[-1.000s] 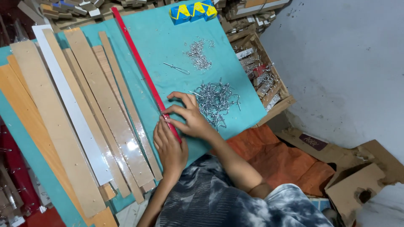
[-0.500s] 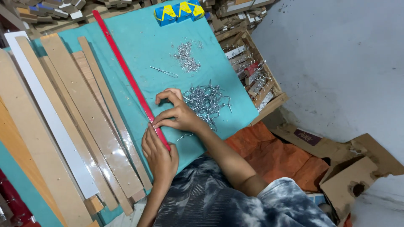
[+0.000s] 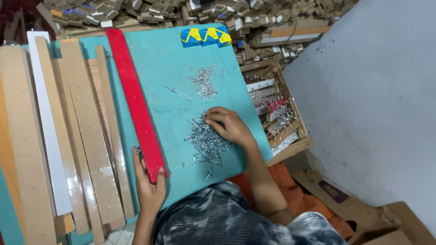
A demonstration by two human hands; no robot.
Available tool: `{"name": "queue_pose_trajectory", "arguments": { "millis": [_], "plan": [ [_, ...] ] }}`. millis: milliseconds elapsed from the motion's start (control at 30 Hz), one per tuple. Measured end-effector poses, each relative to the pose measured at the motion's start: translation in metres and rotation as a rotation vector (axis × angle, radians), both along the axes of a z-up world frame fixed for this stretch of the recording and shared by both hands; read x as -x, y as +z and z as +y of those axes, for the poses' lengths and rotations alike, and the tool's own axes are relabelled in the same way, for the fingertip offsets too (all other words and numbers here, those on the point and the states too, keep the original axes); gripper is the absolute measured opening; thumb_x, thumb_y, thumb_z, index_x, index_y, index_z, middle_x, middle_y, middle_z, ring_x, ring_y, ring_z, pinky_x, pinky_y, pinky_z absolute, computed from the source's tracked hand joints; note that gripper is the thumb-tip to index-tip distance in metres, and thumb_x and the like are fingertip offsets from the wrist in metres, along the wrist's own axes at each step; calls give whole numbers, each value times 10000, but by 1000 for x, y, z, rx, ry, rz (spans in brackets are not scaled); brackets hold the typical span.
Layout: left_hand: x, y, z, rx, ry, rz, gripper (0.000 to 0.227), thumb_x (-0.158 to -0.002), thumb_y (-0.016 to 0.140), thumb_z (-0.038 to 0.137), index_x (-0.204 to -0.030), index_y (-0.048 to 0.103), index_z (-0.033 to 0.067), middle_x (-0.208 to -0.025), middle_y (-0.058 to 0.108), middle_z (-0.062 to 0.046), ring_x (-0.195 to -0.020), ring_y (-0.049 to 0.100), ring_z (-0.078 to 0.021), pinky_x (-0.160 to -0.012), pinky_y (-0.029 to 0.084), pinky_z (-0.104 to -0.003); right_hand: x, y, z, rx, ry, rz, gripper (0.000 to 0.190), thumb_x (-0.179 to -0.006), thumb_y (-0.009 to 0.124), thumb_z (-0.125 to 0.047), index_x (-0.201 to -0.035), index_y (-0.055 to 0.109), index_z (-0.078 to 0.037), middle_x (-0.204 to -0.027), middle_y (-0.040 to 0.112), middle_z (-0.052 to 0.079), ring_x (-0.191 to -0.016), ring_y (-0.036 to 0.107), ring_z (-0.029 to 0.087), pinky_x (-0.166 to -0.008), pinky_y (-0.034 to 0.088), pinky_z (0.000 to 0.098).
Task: Assembling metal hooks onto base strips and placing the finished items into a box.
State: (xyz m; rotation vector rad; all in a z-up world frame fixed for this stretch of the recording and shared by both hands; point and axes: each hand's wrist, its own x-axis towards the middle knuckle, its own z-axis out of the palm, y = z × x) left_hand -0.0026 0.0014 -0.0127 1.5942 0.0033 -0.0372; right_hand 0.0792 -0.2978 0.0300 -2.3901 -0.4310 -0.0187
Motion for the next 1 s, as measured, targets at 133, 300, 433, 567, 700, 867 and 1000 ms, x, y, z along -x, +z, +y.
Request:
{"name": "queue_pose_trajectory", "arguments": {
  "millis": [133, 300, 433, 567, 700, 867, 1000],
  "plan": [
    [2, 19, -24, 24, 73, -47, 990, -920, 599, 16, -1675, -37, 100, -1002, 623, -113, -696, 602, -163, -704, 556, -280, 5, 3, -18, -120, 33, 50, 235, -1035, 596, -227, -1143, 754, -90, -1254, 654, 77, -1155, 659, 266, -985, 522, 407],
    [9, 12, -56, -462, 172, -140, 1241, -728, 882, 343, -1669, 113, 92, -1217, 648, -79, -1180, 526, -247, -1120, 216, -405, 6, 9, -52, -80, 86, 147, 233, -993, 657, -208, -1206, 714, -132, -1100, 603, 66, -962, 654, 225, -867, 523, 360],
    [8, 6, -76, -510, 211, -147, 1010, -825, 770, 296, -1660, 227, 128, -1247, 593, -75, -1191, 493, -256, -1084, 234, -389, 1, 13, -73, -2, 157, 203, 247, -961, 712, -223, -1186, 704, -122, -1074, 610, 63, -909, 663, 201, -850, 544, 352],
    [13, 2, -86, -479, 261, -148, 986, -817, 725, 223, -1665, 227, 145, -1316, 557, -106, -1264, 466, -247, -1137, 201, -373, 2, 15, -80, -52, 153, 155, 157, -956, 714, -177, -1081, 756, -92, -995, 575, 53, -869, 656, 201, -804, 542, 336],
    [4, -15, -88, -388, 311, -162, 1119, -683, 785, 22, -1677, 289, 156, -1343, 492, -155, -1267, 406, -349, -1113, 143, -452, -6, 13, -90, -75, 225, 172, 163, -867, 787, -75, -1015, 721, -55, -1181, 586, 168, -958, 702, 401, -867, 597, 521],
    [0, -12, -87, -405, 304, -162, 1123, -676, 791, 29, -1673, 289, 154, -1350, 495, -153, -1309, 401, -341, -1126, 132, -447, -13, 45, -82, -83, 343, 222, 98, -875, 770, -77, -941, 704, -47, -1101, 669, 171, -1002, 716, 431, -871, 583, 513],
    [-2, -2, -86, -439, 269, -178, 1102, -679, 790, 14, -1660, 294, 89, -1333, 558, -200, -1329, 411, -360, -1119, 130, -483, -21, 60, -69, -139, 403, 148, 69, -917, 753, -117, -950, 696, -96, -1061, 725, 130, -1052, 716, 393, -890, 570, 487]
  ]
}}
